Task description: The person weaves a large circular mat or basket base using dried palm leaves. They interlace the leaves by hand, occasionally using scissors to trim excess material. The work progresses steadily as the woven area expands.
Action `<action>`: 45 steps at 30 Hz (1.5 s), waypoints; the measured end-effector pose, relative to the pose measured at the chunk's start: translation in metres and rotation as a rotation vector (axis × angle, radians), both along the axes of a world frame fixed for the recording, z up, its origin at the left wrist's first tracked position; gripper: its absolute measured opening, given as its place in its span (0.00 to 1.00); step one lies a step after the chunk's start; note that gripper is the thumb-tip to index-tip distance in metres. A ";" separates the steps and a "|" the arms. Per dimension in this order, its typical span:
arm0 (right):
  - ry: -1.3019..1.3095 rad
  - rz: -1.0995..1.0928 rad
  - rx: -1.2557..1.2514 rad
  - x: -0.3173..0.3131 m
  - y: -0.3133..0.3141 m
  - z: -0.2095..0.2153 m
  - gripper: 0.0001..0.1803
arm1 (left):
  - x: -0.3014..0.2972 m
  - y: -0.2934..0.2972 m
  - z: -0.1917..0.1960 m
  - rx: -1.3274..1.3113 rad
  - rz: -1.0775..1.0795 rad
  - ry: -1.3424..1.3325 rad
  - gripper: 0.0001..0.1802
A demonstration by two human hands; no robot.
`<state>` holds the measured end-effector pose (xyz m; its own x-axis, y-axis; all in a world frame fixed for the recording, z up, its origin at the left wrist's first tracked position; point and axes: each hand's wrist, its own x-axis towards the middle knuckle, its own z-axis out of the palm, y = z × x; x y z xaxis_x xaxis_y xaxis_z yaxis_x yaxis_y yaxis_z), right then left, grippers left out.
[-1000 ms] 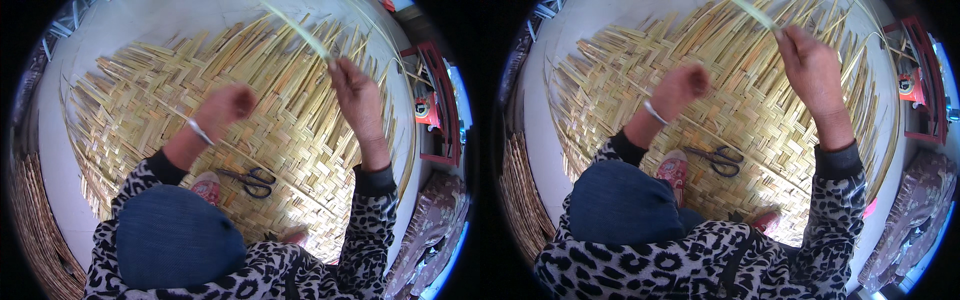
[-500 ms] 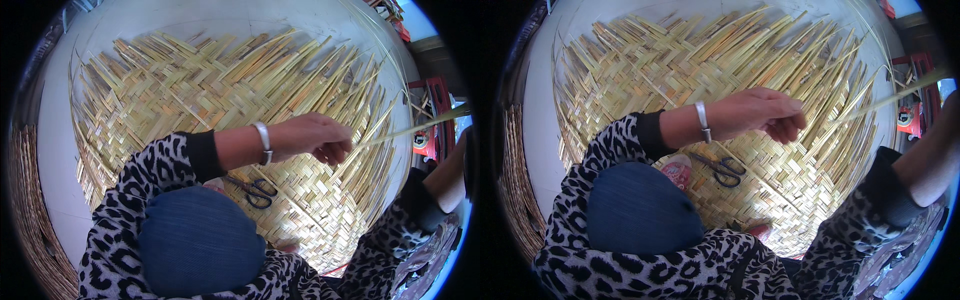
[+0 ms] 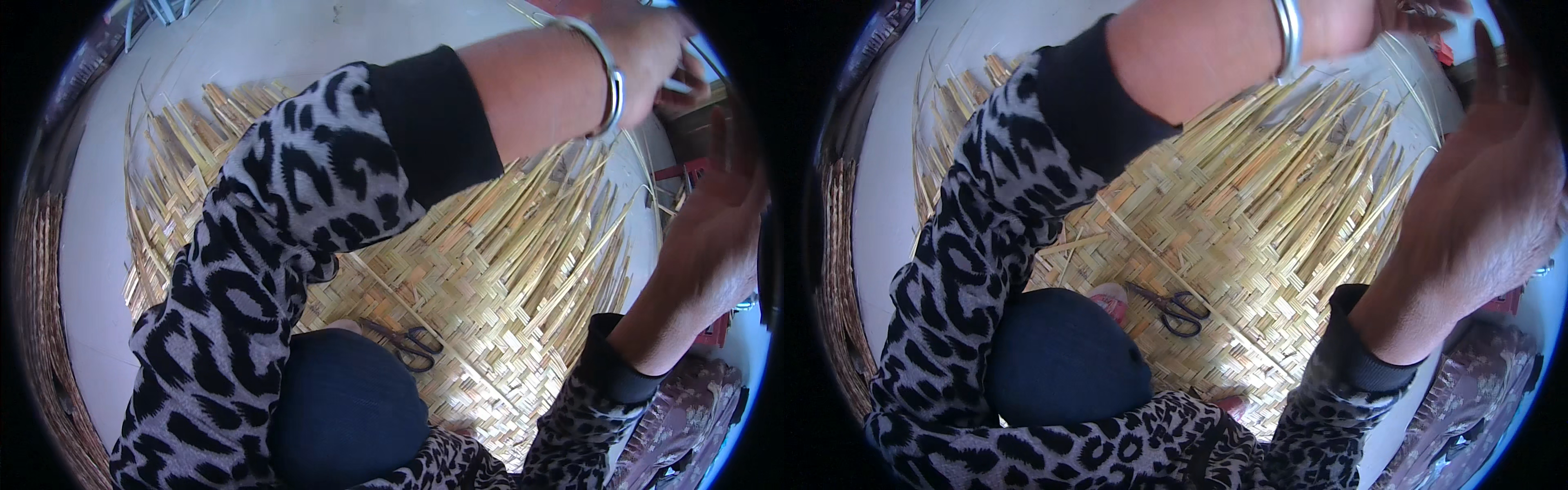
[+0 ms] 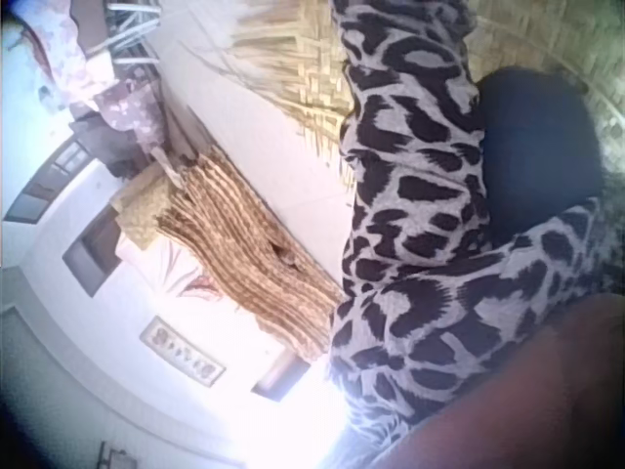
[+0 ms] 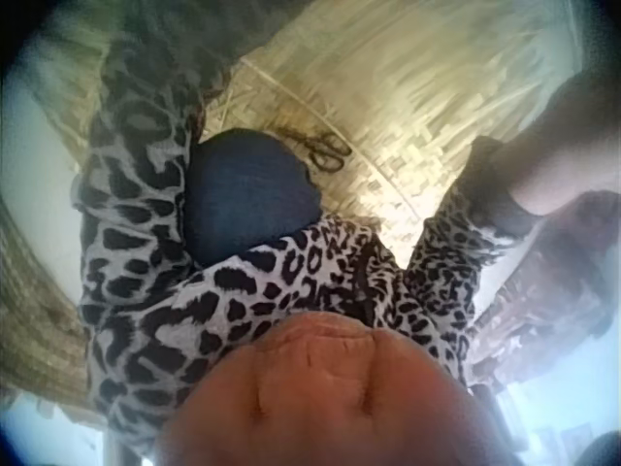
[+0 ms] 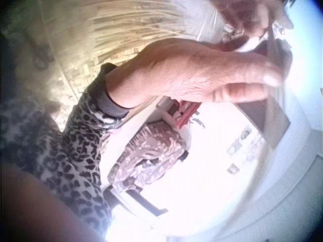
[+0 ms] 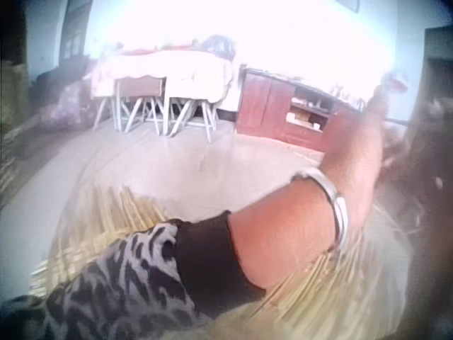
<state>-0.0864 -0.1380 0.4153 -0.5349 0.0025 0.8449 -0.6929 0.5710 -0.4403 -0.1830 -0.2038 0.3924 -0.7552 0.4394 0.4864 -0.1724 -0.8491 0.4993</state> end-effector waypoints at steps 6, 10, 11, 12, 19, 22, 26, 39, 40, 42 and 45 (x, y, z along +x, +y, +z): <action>-0.235 0.363 -0.810 0.038 0.037 -0.089 0.25 | -0.027 -0.011 -0.051 -0.169 -0.022 0.198 0.13; -0.585 0.115 -1.361 0.076 0.037 -0.185 0.23 | -0.003 -0.037 -0.161 -0.688 -0.162 -0.153 0.17; -0.804 0.081 -1.272 0.085 0.032 -0.205 0.22 | 0.005 -0.043 -0.185 -0.835 -0.160 -0.167 0.20; -1.063 -0.057 -1.248 0.094 0.029 -0.219 0.22 | 0.014 -0.049 -0.208 -0.916 -0.200 -0.183 0.19; -0.738 -0.360 0.036 0.096 0.056 -0.242 0.16 | 0.068 -0.060 -0.279 -0.808 -0.392 -0.468 0.13; -1.303 -0.206 -0.094 0.089 0.063 -0.246 0.17 | 0.074 -0.054 -0.278 -0.796 -0.401 -0.395 0.14; -1.421 -0.093 -0.258 0.099 0.063 -0.249 0.15 | 0.067 -0.058 -0.278 -0.819 -0.326 -0.407 0.15; -1.585 -0.254 0.053 0.100 0.124 -0.211 0.14 | -0.006 -0.092 -0.331 -0.866 0.044 -0.490 0.10; -1.574 -0.257 0.094 0.100 0.129 -0.209 0.14 | -0.012 -0.096 -0.336 -0.850 0.051 -0.486 0.10; -1.462 -0.362 0.254 0.098 0.141 -0.208 0.14 | -0.026 -0.105 -0.345 -0.863 0.108 -0.510 0.09; -1.218 -0.504 0.592 0.096 0.163 -0.202 0.13 | -0.046 -0.118 -0.357 -0.823 0.162 -0.552 0.07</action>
<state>0.0095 0.0247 0.2133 -0.9577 0.2222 -0.1832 0.2597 0.9411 -0.2165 -0.2290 -0.3214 0.0351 -0.8639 0.3534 -0.3589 -0.4701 -0.3097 0.8265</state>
